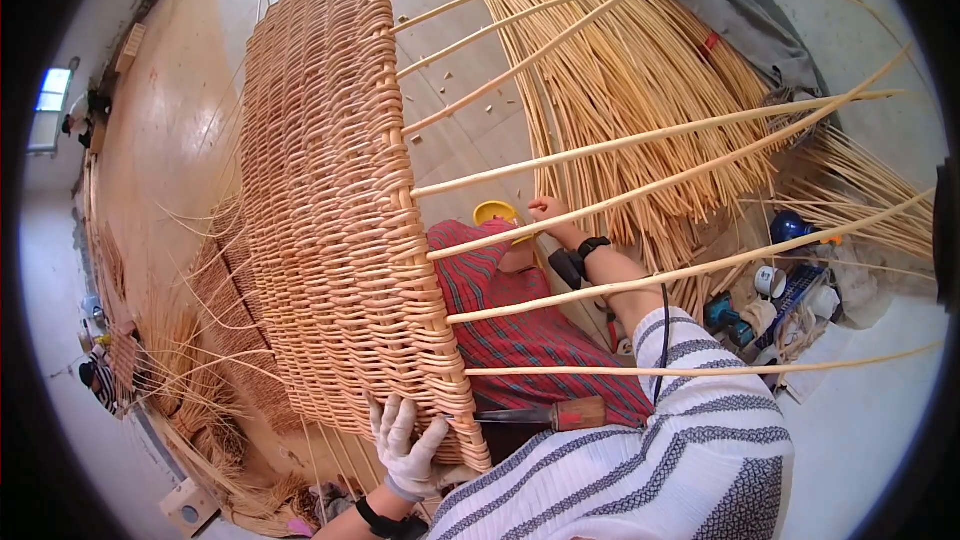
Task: Weaving a large wicker structure or basket using long flexible wooden strips.
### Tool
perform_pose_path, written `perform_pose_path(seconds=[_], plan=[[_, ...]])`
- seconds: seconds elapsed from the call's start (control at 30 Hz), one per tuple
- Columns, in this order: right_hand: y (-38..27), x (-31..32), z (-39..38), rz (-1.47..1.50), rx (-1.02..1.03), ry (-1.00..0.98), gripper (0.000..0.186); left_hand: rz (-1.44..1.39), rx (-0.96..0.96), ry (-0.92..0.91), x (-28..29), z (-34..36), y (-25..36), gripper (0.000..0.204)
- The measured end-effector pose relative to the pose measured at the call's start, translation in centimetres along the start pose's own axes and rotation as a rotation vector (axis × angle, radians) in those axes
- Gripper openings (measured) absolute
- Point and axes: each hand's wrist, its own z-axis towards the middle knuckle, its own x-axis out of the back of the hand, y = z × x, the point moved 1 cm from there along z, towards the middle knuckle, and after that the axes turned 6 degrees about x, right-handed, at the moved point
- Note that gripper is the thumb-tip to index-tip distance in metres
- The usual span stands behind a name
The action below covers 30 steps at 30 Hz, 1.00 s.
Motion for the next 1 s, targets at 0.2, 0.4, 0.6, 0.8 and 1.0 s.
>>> perform_pose_path(seconds=[0.2, 0.4, 0.6, 0.8, 1.0], plan=[[2.1, 2.8, -1.2, 0.564, 0.02, 0.058, 0.015, 0.016, -0.027, 0.012, -0.5, -0.1, -0.2, 0.098], [2.3, 6.3, -11.0, 0.199, -0.176, -1.336, 0.042, 0.013, -0.007, 0.099, -1.0, 0.5, 0.3, 0.094], [2.1, 4.8, -7.8, 0.614, -0.428, -0.332, 0.026, -0.037, -0.006, 0.14, -0.5, 0.8, 0.7, 0.089], [-4.4, 8.0, -5.2, 0.365, -0.071, -0.146, 0.03, -0.1, -0.005, 0.148, 0.3, 1.1, 1.5, 0.086], [-11.5, 9.9, -15.2, 0.478, -0.11, -0.477, 0.036, -0.094, -0.013, 0.165, 0.6, 0.8, 1.9, 0.081]])
